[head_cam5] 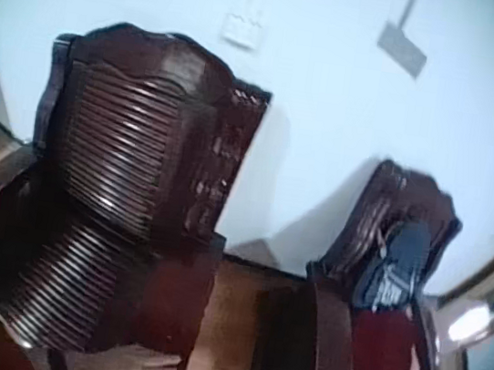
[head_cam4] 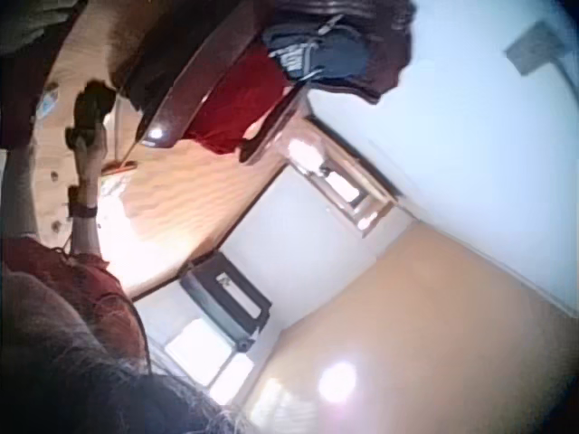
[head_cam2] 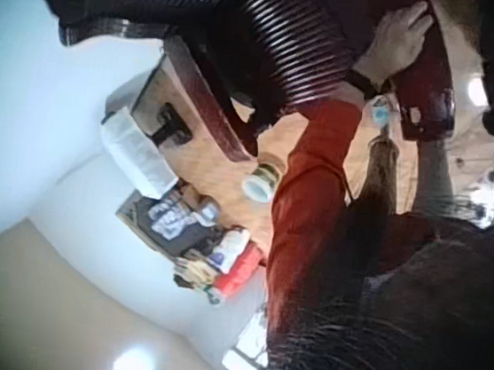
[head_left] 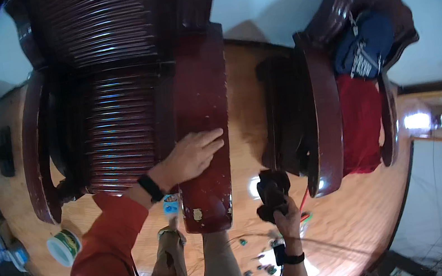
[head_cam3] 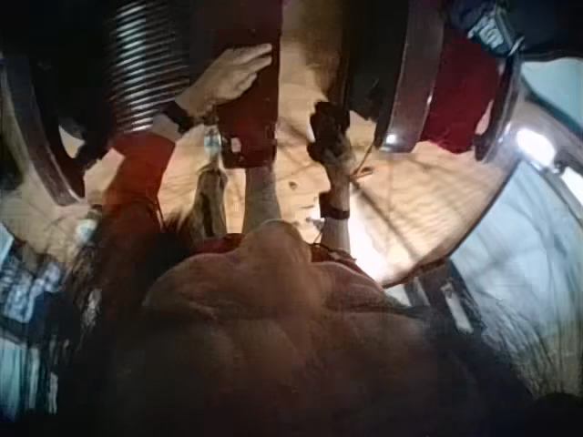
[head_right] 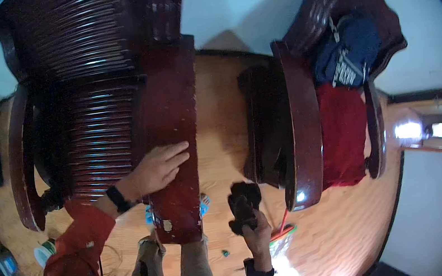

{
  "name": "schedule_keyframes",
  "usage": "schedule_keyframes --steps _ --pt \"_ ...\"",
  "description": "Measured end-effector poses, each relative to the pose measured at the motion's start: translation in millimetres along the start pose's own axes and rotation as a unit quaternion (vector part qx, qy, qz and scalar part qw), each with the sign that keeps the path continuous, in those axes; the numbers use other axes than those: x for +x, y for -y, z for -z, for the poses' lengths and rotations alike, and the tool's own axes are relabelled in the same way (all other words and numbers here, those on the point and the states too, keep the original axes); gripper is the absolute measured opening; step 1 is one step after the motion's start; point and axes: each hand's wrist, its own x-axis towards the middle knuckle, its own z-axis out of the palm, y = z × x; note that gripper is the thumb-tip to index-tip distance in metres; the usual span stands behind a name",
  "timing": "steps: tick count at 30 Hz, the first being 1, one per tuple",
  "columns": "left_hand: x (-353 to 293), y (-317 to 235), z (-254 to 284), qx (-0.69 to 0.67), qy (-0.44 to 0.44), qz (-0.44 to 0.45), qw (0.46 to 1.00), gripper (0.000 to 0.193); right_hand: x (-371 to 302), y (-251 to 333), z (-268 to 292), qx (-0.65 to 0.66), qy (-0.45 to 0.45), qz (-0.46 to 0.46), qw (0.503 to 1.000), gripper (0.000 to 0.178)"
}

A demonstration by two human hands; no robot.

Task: The person wipes down the wood surfaces of a chair with a cloth, sprays liquid from a bottle onto the wood, and continues wiping. Then, the person rinses and wrings a cloth in a bucket of water before wiping the cover of a standing fan.

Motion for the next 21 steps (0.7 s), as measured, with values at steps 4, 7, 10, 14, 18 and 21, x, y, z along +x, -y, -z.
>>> schedule_keyframes --steps 4,7,10,14,18,21 --pt "-73.1 -24.4 9.0 -0.063 -0.078 0.136 0.986 0.035 61.9 113.3 -18.5 -0.131 0.050 0.314 0.939 0.045" --pt "-174.1 -34.2 -1.6 -0.121 -0.107 0.265 0.951 0.032 108.3 160.5 -78.0 -0.256 0.128 0.436 0.853 0.044" --pt "-288.2 -56.7 -45.9 -0.060 -0.121 0.377 0.916 0.023 174.7 165.6 -151.8 -0.344 0.163 0.469 0.797 0.047" --pt "-361.5 -110.6 -80.3 -0.117 -0.123 0.523 0.836 0.020 291.3 206.6 -206.6 -0.326 0.077 0.490 0.805 0.045" --pt "-351.8 -134.5 -86.5 -0.186 -0.131 0.580 0.782 0.020 351.8 231.7 -220.8 -0.340 -0.009 0.408 0.847 0.049" --pt "-350.0 -142.9 -91.8 -0.237 -0.136 0.590 0.760 0.022 328.1 218.8 -215.5 -0.347 -0.003 0.430 0.833 0.048"
